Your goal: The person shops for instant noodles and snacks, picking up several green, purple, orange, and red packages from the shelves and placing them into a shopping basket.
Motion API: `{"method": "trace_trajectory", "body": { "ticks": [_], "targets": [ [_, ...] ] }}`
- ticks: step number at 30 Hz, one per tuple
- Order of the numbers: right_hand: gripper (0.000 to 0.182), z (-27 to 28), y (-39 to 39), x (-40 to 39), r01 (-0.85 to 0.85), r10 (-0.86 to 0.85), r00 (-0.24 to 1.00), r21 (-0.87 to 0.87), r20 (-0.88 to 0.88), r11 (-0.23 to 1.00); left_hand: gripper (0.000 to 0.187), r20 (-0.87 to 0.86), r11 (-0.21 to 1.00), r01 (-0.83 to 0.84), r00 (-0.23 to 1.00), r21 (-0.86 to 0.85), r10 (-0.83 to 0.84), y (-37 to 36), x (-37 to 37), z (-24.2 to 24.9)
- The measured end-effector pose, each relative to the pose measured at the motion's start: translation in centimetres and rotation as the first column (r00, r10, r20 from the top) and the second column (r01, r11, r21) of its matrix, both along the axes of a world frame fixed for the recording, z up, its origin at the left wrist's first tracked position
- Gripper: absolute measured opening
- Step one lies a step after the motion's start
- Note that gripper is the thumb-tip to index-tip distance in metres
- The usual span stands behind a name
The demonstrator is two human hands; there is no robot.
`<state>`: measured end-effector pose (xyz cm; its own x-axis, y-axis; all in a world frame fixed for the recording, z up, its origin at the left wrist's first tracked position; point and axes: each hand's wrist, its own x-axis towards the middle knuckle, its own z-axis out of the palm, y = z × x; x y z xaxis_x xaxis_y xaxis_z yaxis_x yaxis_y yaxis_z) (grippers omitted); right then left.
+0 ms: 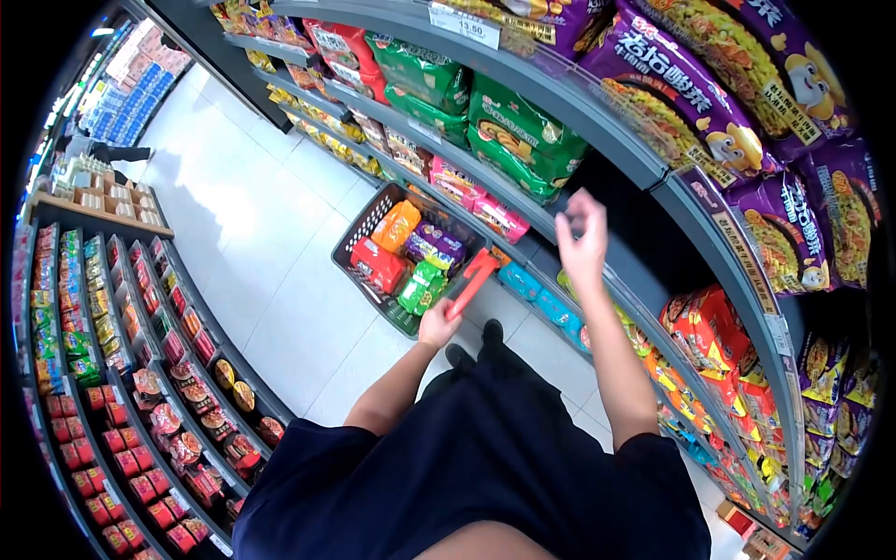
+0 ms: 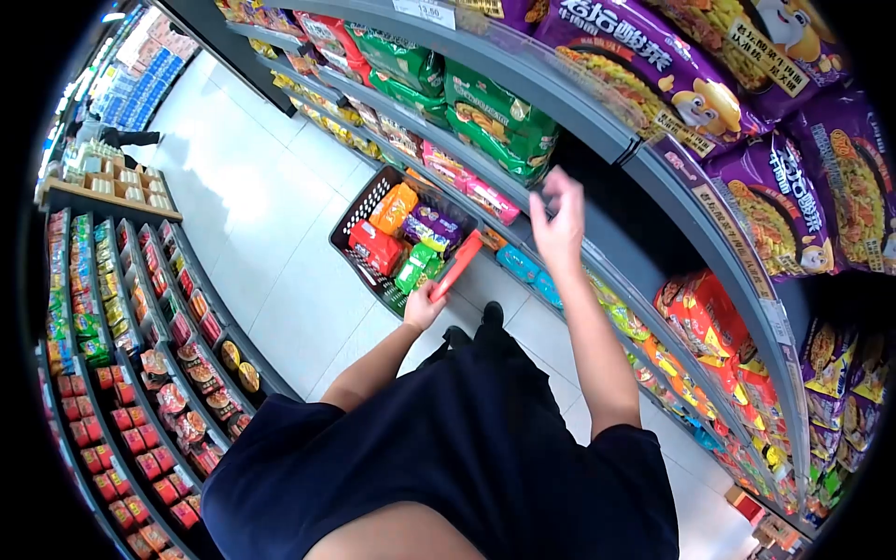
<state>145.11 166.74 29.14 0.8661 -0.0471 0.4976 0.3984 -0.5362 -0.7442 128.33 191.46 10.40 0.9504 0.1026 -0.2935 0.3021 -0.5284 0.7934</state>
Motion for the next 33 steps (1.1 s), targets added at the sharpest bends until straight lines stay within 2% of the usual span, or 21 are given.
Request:
{"method": "trace_trajectory", "body": {
  "ticks": [2,4,6,7,8,10,13,14,16,18,19,20,21,22,25,26,28,30,31,32,33],
  "targets": [
    [0.071,3.0,1.0,3.9,0.259,-0.25,0.958,-0.052,0.138,0.964,0.029,0.019,1.0,0.008,1.0,0.008,-0.008,0.1,0.1,0.0],
    [0.084,5.4,1.2,6.8,0.183,-0.183,0.983,-0.104,0.005,0.978,0.029,-0.004,1.0,0.017,1.0,0.008,-0.017,0.3,0.1,0.2],
    [0.09,7.3,2.3,8.3,0.086,-0.095,0.961,-0.043,-0.259,0.995,0.029,-0.015,1.0,0.024,1.0,0.01,-0.024,0.3,0.1,0.1],
    [0.091,6.9,2.8,9.1,0.088,-0.106,0.953,-0.074,-0.285,0.993,0.029,-0.019,0.999,0.029,0.999,0.014,-0.029,0.5,0.3,-0.3],
    [0.091,4.8,2.8,9.9,0.099,-0.111,0.986,-0.097,-0.125,0.99,0.029,-0.032,0.999,0.032,0.999,0.015,-0.031,0.6,0.1,-0.6],
    [0.085,4.3,2.8,9.8,0.084,-0.082,0.986,0.009,-0.148,0.996,0.03,-0.085,0.998,0.056,0.995,0.002,-0.056,0.9,0.1,-0.3],
    [0.072,2.2,1.9,9.2,0.058,-0.058,0.998,0.124,-0.005,0.991,0.029,-0.087,0.998,0.063,0.994,0.004,-0.063,1.0,0.2,-0.2],
    [0.069,3.1,2.5,7.9,-0.013,0.023,0.999,0.308,-0.03,0.951,0.028,-0.06,0.998,0.057,0.997,0.015,-0.056,0.9,0.4,-0.4],
    [0.064,2.4,1.2,6.4,0.012,0.007,0.997,0.223,-0.083,0.975,0.026,-0.015,0.998,0.05,0.999,0.033,-0.049,0.8,0.1,-0.3],
    [0.066,3.0,1.4,3.4,0.03,-0.011,0.997,0.229,-0.082,0.973,0.032,-0.134,0.995,0.09,0.986,-0.037,-0.094,1.2,0.4,1.0],
    [0.068,3.0,1.2,2.0,0.099,-0.081,0.989,0.147,-0.126,0.984,0.034,-0.131,0.981,0.145,0.978,-0.13,-0.162,1.5,0.5,0.5],
    [0.071,2.7,1.0,0.8,0.042,-0.033,0.997,0.139,-0.066,0.989,0.036,-0.113,0.954,0.202,0.966,-0.221,-0.231,2.0,0.8,0.0],
    [0.07,2.0,0.2,-0.1,-0.014,0.014,1.0,0.021,0.0,1.0,0.051,-0.229,0.894,0.242,0.911,-0.377,-0.343,3.3,1.6,1.6],
    [0.068,2.7,1.0,-1.5,-0.012,0.018,0.998,0.081,-0.067,0.997,0.065,-0.271,0.818,0.228,0.868,-0.528,-0.416,4.2,1.9,-1.5],
    [0.069,2.9,4.5,-4.0,-0.05,0.034,0.97,-0.061,-0.24,0.997,0.068,-0.194,0.627,-0.023,0.959,-0.778,-0.205,9.3,2.2,-1.4],
    [0.069,2.0,6.1,-4.6,-0.085,0.041,0.951,-0.13,-0.307,0.988,0.068,-0.221,0.605,-0.088,0.964,-0.791,-0.148,11.1,2.5,-0.5],
    [0.068,-0.8,10.1,-5.4,-0.138,0.032,0.815,-0.139,-0.579,0.981,0.07,-0.329,0.381,-0.272,0.94,-0.884,-0.093,14.6,2.8,-2.7],
    [0.067,-3.5,15.1,-5.6,-0.258,0.071,0.718,-0.17,-0.692,0.951,0.075,-0.476,0.197,-0.473,0.879,-0.859,0.033,17.1,2.7,-5.3],
    [0.068,-4.5,18.1,-5.1,-0.409,0.18,0.739,-0.22,-0.649,0.886,0.078,-0.537,0.2,-0.55,0.835,-0.811,0.119,18.3,2.9,-3.9],
    [0.068,-5.6,20.6,-4.5,-0.544,0.294,0.734,-0.272,-0.612,0.794,0.079,-0.576,0.168,-0.585,0.811,-0.794,0.103,19.8,3.0,-2.7],
    [0.068,-7.3,22.4,-3.8,-0.583,0.262,0.675,-0.281,-0.69,0.763,0.079,-0.595,0.105,-0.605,0.796,-0.789,0.117,20.5,2.5,-4.7]
  ]
}}
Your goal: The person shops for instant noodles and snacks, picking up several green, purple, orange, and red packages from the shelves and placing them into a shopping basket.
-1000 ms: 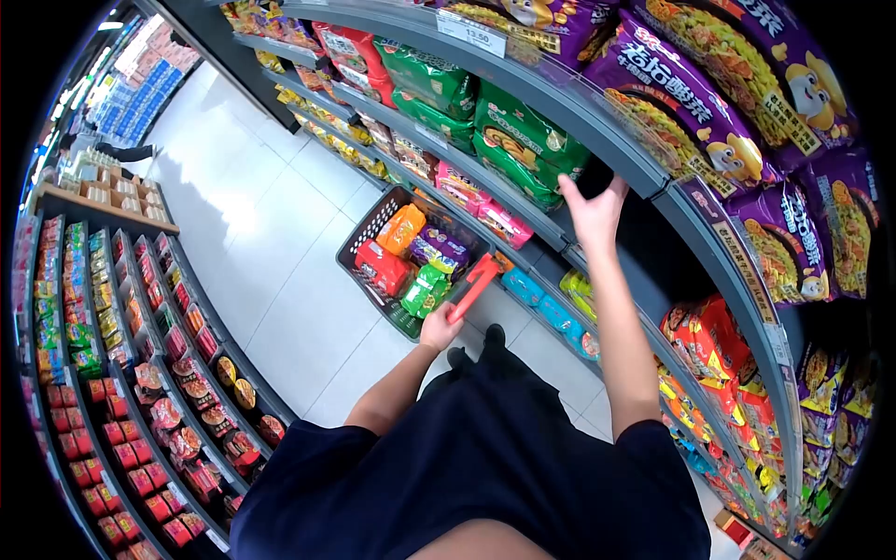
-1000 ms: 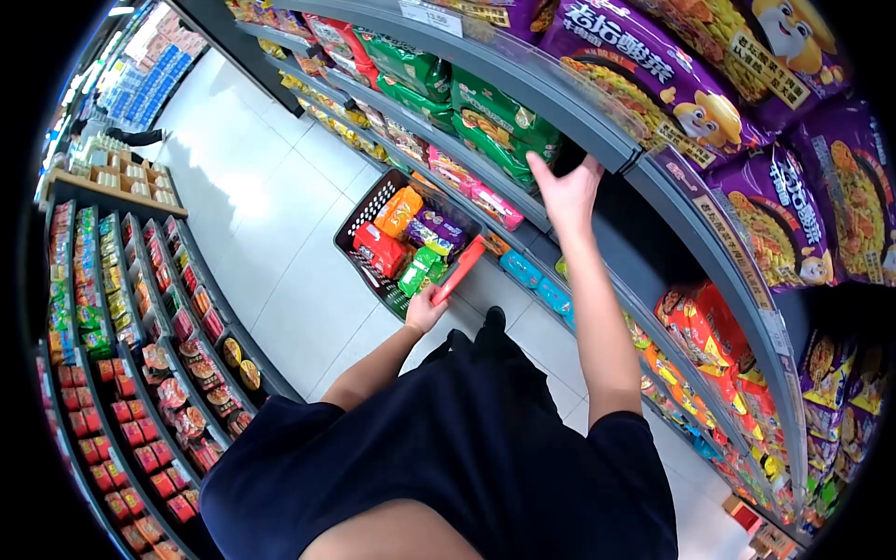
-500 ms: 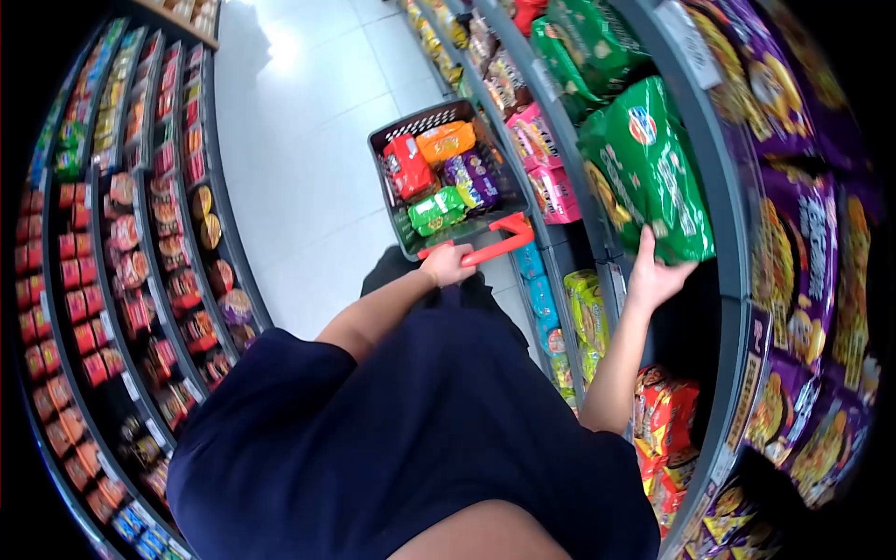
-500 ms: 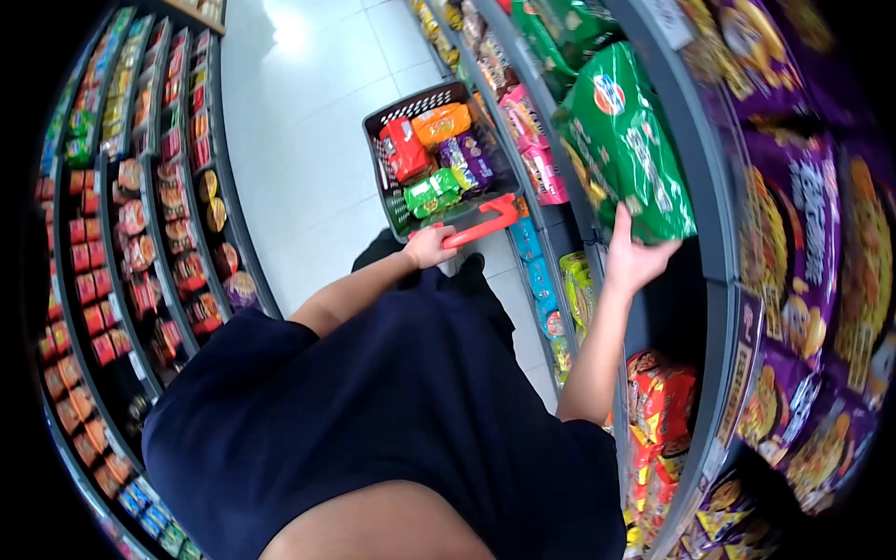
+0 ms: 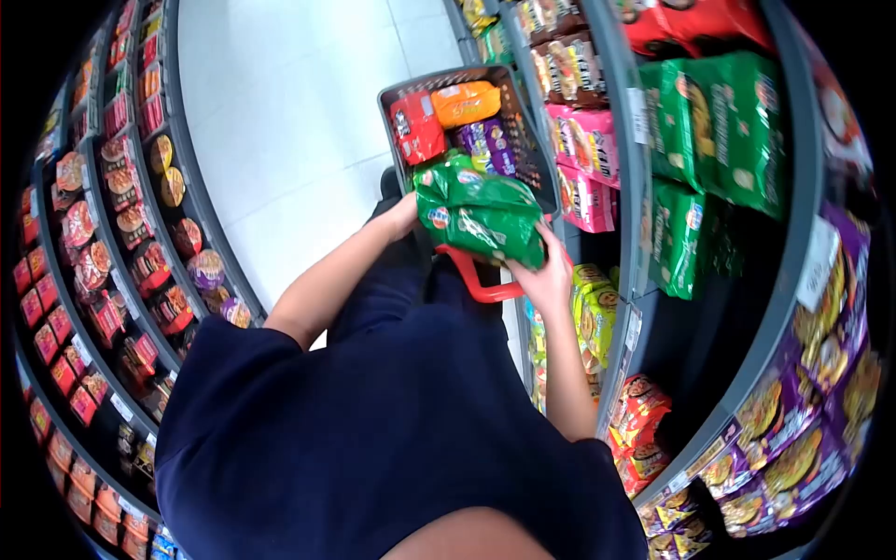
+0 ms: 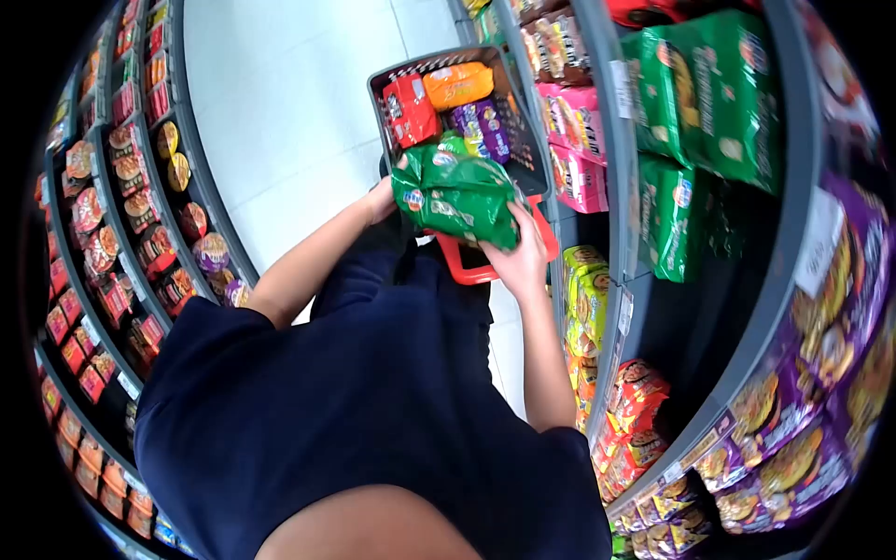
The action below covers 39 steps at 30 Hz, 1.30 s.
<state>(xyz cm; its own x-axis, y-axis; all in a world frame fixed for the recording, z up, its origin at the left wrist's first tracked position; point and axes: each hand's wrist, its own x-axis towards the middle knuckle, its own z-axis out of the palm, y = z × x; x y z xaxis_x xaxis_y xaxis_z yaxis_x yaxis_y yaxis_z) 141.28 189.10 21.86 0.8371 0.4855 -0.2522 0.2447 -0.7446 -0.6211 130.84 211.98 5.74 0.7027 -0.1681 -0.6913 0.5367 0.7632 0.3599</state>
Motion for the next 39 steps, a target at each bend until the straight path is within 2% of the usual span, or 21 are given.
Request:
{"method": "trace_trajectory", "body": {
  "ticks": [2,3,5,7,9,10,11,13,15,16,19,23,24,25,27,29,31,33,34,37,39],
  "targets": [
    [0.071,-4.9,1.4,1.6,-0.051,0.035,0.973,-0.064,-0.228,0.997,0.074,-0.103,0.999,-0.054,0.993,-0.002,0.053,1.2,-1.2,-3.8],
    [0.065,-8.0,1.6,2.4,-0.12,0.111,0.966,-0.025,-0.231,0.992,0.064,-0.062,0.991,-0.128,0.989,0.047,0.131,1.7,-0.5,-2.4],
    [0.065,-13.9,1.7,4.1,-0.045,0.026,0.871,-0.027,-0.49,0.999,0.058,-0.067,0.933,-0.15,0.981,0.328,0.182,0.1,-1.4,-7.9],
    [0.069,-21.9,0.0,4.8,0.177,-0.087,0.698,0.053,-0.71,0.983,0.062,-0.035,0.895,-0.098,0.991,0.436,0.126,-1.4,-2.1,-12.3],
    [0.074,-26.1,0.5,4.8,0.27,-0.215,0.582,-0.063,-0.784,0.961,0.064,-0.136,0.904,-0.063,0.982,0.423,0.133,-2.7,-2.5,-14.8],
    [0.072,-27.9,0.9,4.4,0.191,-0.189,0.631,-0.086,-0.752,0.978,0.066,-0.209,0.93,-0.081,0.964,0.36,0.165,-3.2,-2.6,-15.0],
    [0.07,-30.3,0.9,3.7,0.117,-0.161,0.675,-0.111,-0.72,0.987,0.068,-0.209,0.901,-0.031,0.969,0.432,0.133,-3.2,-1.6,-13.5],
    [0.062,-31.0,2.3,3.3,-0.032,-0.114,0.824,-0.246,-0.556,0.969,0.069,-0.384,0.694,0.302,0.923,0.653,-0.04,-6.8,-2.5,-18.0],
    [0.065,-33.1,2.5,2.8,0.028,-0.147,0.806,-0.21,-0.574,0.977,0.07,-0.57,0.704,0.529,0.794,0.473,-0.214,-7.0,-1.1,-14.9],
    [0.071,-35.0,2.2,2.3,-0.102,-0.065,0.851,-0.286,-0.521,0.953,0.07,-0.573,0.759,0.496,0.794,0.422,-0.2,-7.3,-1.1,-13.8],
    [0.081,-34.3,4.0,2.2,-0.307,0.029,0.874,-0.505,-0.486,0.806,0.076,-0.512,0.688,0.531,0.818,0.494,-0.263,-10.0,-4.5,-16.7],
    [0.079,-34.6,5.4,3.8,-0.479,-0.012,0.768,-0.586,-0.64,0.654,0.077,-0.445,0.644,0.547,0.831,0.536,-0.335,-9.8,-4.9,-16.4],
    [0.078,-34.2,5.5,3.9,-0.461,-0.03,0.778,-0.604,-0.627,0.65,0.077,-0.433,0.646,0.558,0.825,0.521,-0.364,-9.0,-4.9,-15.8],
    [0.076,-33.5,5.3,3.8,-0.383,-0.051,0.81,-0.593,-0.585,0.708,0.07,-0.401,0.764,0.498,0.851,0.41,-0.34,-8.2,-5.0,-15.4],
    [0.075,-32.1,4.5,3.4,-0.3,-0.062,0.836,-0.549,-0.545,0.78,0.058,-0.371,0.934,0.344,0.883,0.096,-0.287,-6.1,-5.0,-13.6],
    [0.071,-30.4,2.5,2.7,-0.253,0.054,0.883,-0.375,-0.467,0.892,0.046,-0.225,0.91,0.413,0.883,-0.044,-0.412,-3.6,-5.7,-12.8],
    [0.047,-26.4,1.4,3.0,-0.196,0.073,0.881,-0.222,-0.467,0.955,0.045,-0.233,0.884,0.467,0.862,0.018,-0.451,-1.6,-5.4,-10.7],
    [0.049,-22.1,0.4,4.7,-0.261,0.105,0.806,-0.191,-0.583,0.946,0.043,-0.261,0.872,0.478,0.859,0.105,-0.44,-0.2,-4.5,-9.2],
    [0.049,-20.9,-0.4,4.9,-0.138,0.013,0.802,-0.165,-0.597,0.977,0.042,-0.26,0.874,0.467,0.868,0.137,-0.423,0.5,-4.0,-8.4],
    [0.038,-14.4,-2.0,6.8,0.064,-0.054,0.982,0.05,-0.182,0.997,0.038,-0.278,0.854,0.459,0.877,0.246,-0.391,2.5,-1.1,-6.3],
    [0.033,-6.9,-2.4,8.9,0.204,-0.19,0.978,0.203,-0.088,0.958,0.036,-0.264,0.819,0.473,0.877,0.326,-0.402,3.9,1.8,-4.6]
  ]
}}
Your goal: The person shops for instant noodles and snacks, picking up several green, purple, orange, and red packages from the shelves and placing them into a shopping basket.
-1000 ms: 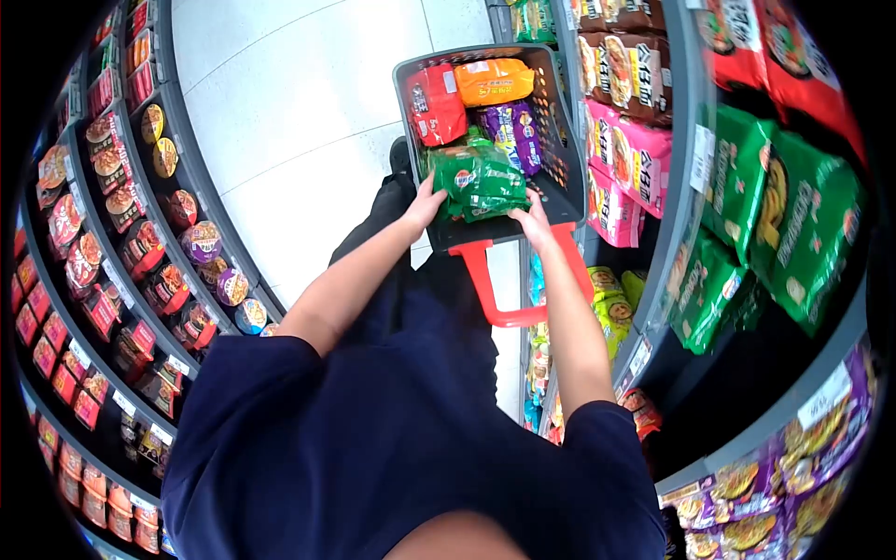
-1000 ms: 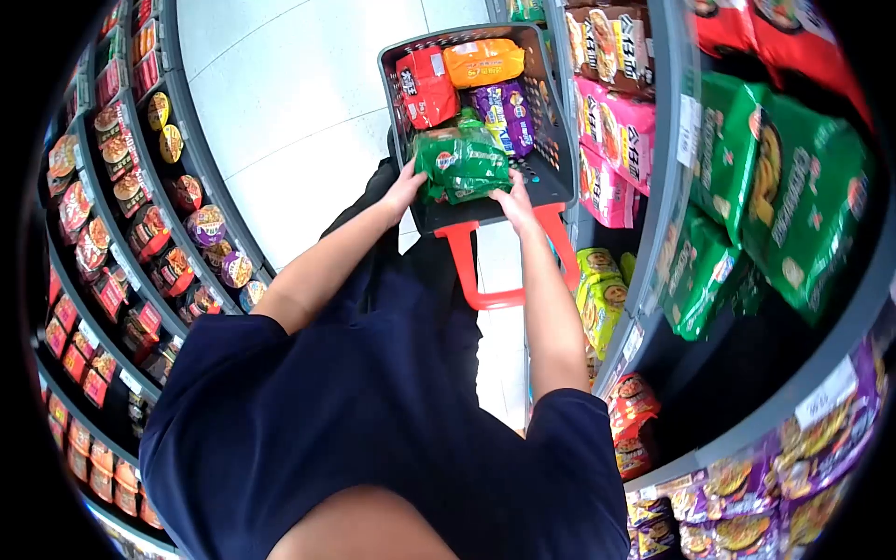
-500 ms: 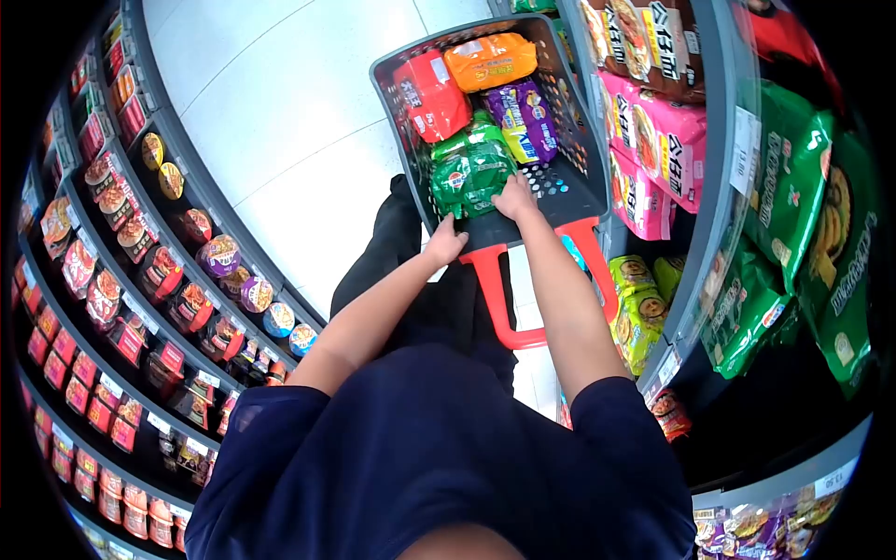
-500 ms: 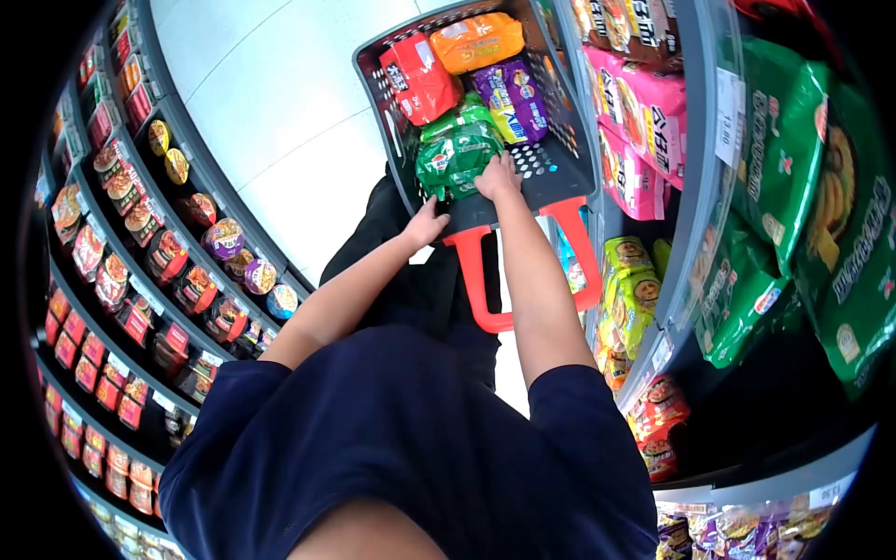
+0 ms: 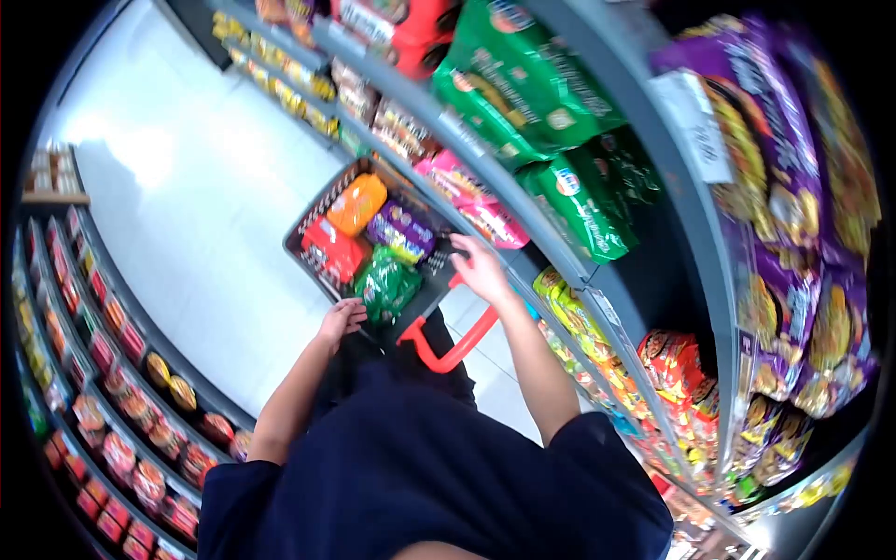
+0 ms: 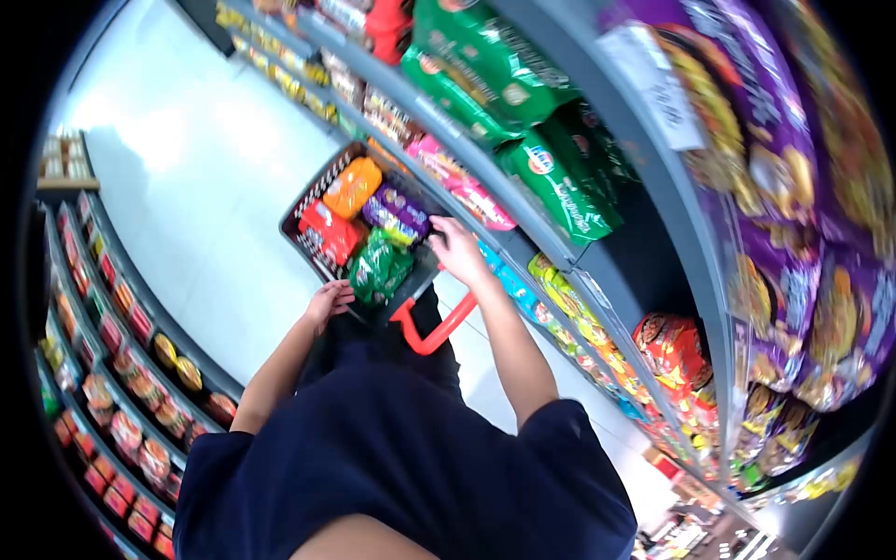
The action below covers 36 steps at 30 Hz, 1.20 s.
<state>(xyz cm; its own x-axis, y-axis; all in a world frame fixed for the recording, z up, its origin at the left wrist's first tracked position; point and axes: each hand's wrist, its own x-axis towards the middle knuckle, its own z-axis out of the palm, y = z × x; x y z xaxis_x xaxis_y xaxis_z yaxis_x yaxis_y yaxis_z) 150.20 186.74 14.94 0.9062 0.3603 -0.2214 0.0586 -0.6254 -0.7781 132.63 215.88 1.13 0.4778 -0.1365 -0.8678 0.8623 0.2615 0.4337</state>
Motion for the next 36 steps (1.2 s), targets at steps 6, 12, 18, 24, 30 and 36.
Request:
{"method": "trace_trajectory", "body": {
  "ticks": [6,12,18,24,30,36],
  "targets": [
    [0.03,14.6,-4.1,3.7,0.264,-0.395,0.736,0.305,0.549,0.915,0.029,0.256,0.976,0.16,0.947,0.149,-0.194,0.2,11.1,5.9],
    [0.06,24.6,-1.6,11.0,0.521,-0.475,0.844,-0.173,0.249,0.836,0.032,0.956,0.904,-0.347,0.238,0.249,-0.172,-6.4,27.9,23.7],
    [0.068,26.2,-2.5,3.6,0.42,-0.486,0.831,0.271,0.268,0.866,0.015,0.89,0.849,-0.388,-0.135,0.358,-0.436,-6.4,27.8,39.5],
    [0.037,35.7,-11.9,-5.7,0.282,-0.365,0.646,0.235,0.671,0.93,0.021,0.737,0.735,0.169,-0.353,0.657,-0.577,-9.0,25.7,48.0],
    [0.042,45.1,-21.2,-8.6,0.432,-0.571,-0.12,0.56,0.812,0.706,0.018,0.609,0.829,0.05,-0.703,0.558,-0.368,-16.4,25.7,60.1],
    [0.052,51.2,-32.3,-9.9,0.743,-0.313,-0.408,0.511,0.857,0.432,0.018,0.557,0.819,0.111,-0.783,0.563,-0.277,-23.0,24.3,66.0]
  ]
}}
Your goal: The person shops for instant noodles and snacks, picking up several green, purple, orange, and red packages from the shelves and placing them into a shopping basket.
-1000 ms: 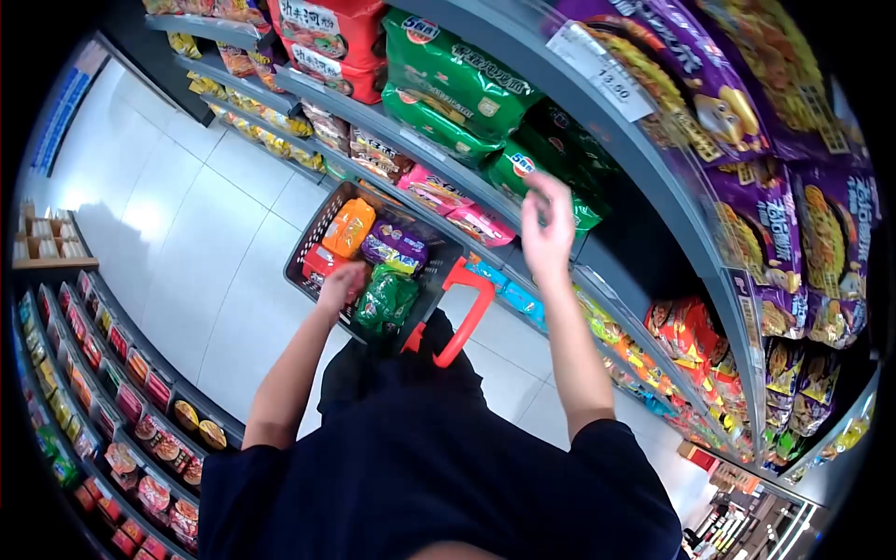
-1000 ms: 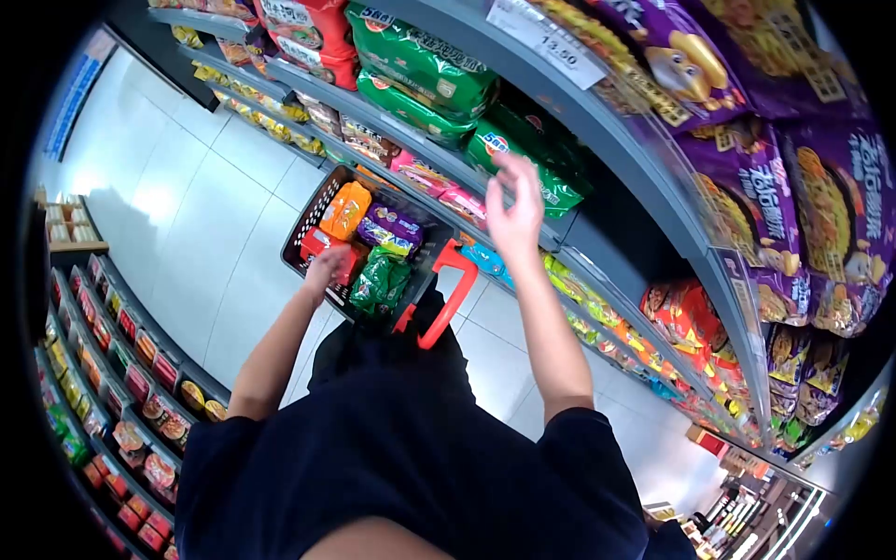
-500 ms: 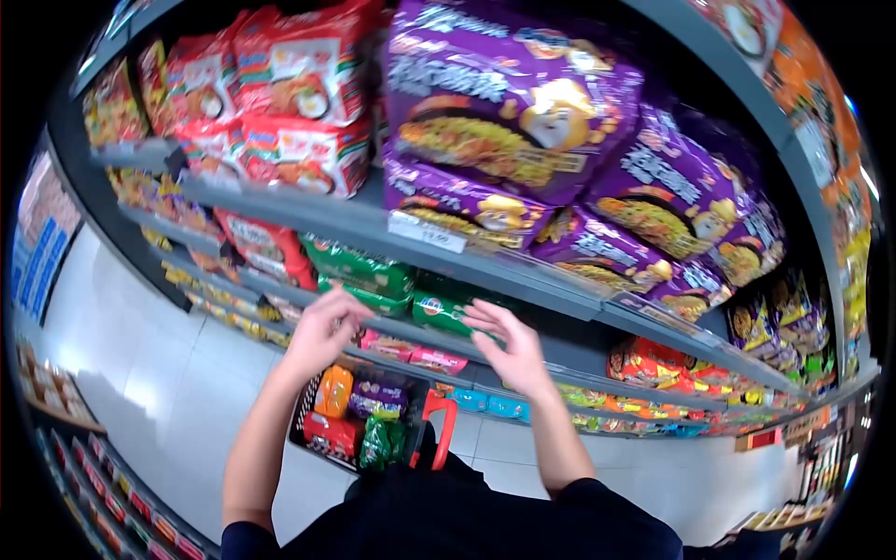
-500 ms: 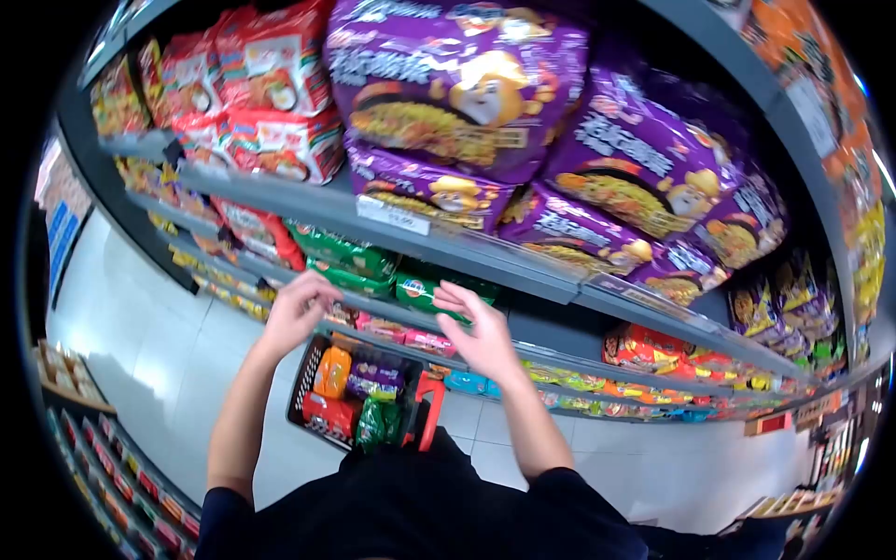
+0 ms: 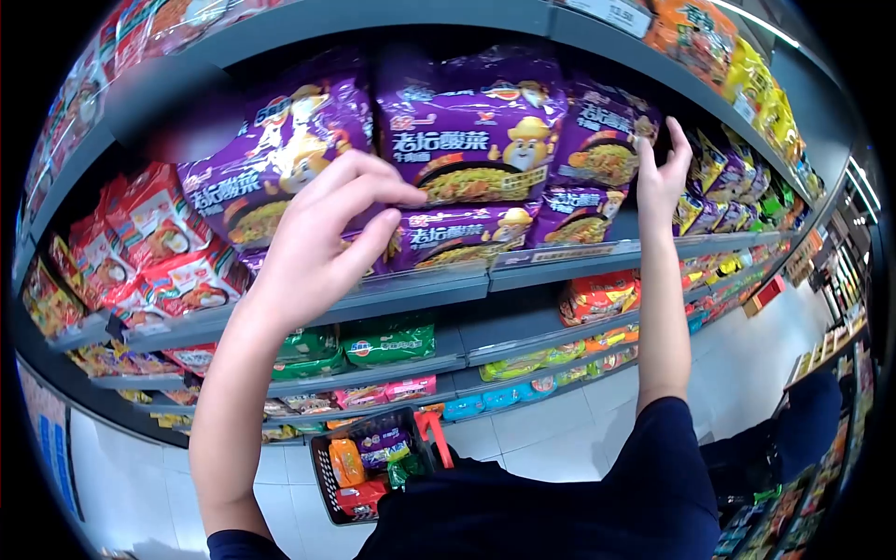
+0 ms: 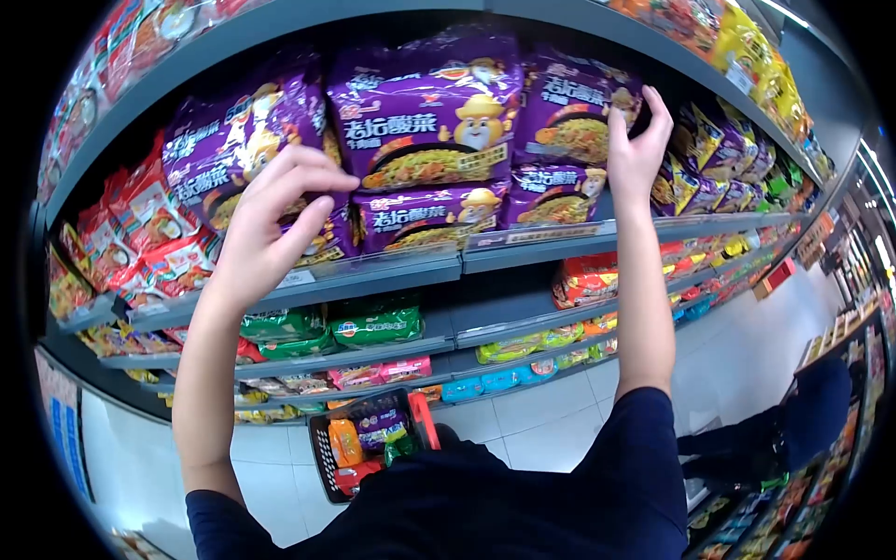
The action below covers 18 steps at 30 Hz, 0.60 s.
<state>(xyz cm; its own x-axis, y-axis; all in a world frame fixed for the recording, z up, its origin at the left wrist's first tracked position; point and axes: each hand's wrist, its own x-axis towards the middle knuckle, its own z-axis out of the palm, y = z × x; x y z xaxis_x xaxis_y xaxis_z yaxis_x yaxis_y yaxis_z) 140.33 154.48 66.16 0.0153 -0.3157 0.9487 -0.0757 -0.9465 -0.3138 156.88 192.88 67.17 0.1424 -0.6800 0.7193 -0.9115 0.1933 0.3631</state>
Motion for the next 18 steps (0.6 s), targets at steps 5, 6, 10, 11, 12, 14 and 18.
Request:
{"method": "trace_trajectory", "body": {
  "ticks": [5,6,10,11,12,14,18],
  "targets": [
    [0.049,0.8,-4.6,0.3,-0.131,0.135,0.99,0.113,-0.029,0.985,0.017,0.32,0.997,-0.041,0.945,-0.072,0.062,-2.7,0.4,-0.2],
    [0.046,0.7,-3.6,-0.1,-0.114,0.116,0.991,0.036,-0.065,0.993,0.017,0.304,0.999,-0.037,0.951,-0.034,0.046,-2.5,0.3,-0.9],
    [0.044,-0.5,-2.5,-0.1,-0.117,0.09,0.981,-0.161,-0.17,0.98,0.019,0.062,0.95,0.096,0.991,0.298,-0.12,-0.8,1.5,-9.0],
    [0.044,-0.1,-2.4,-0.1,-0.024,-0.011,0.986,-0.205,-0.168,0.979,0.023,0.016,0.916,0.075,0.996,0.394,-0.089,0.0,1.6,-11.4],
    [0.045,0.4,-2.7,-0.2,0.074,-0.117,0.98,-0.248,-0.162,0.966,0.028,-0.011,0.865,0.045,0.999,0.5,-0.045,0.8,1.9,-14.2],
    [0.048,1.5,-8.3,-0.1,-0.09,0.102,0.991,0.134,-0.088,0.987,0.043,-0.045,0.625,-0.015,0.996,0.78,0.08,2.9,2.0,-18.1],
    [0.054,2.9,-19.3,0.7,-0.403,0.476,0.87,0.739,0.127,0.54,0.048,-0.207,0.567,-0.009,0.926,0.824,0.315,6.3,0.6,-29.5]
  ]
}}
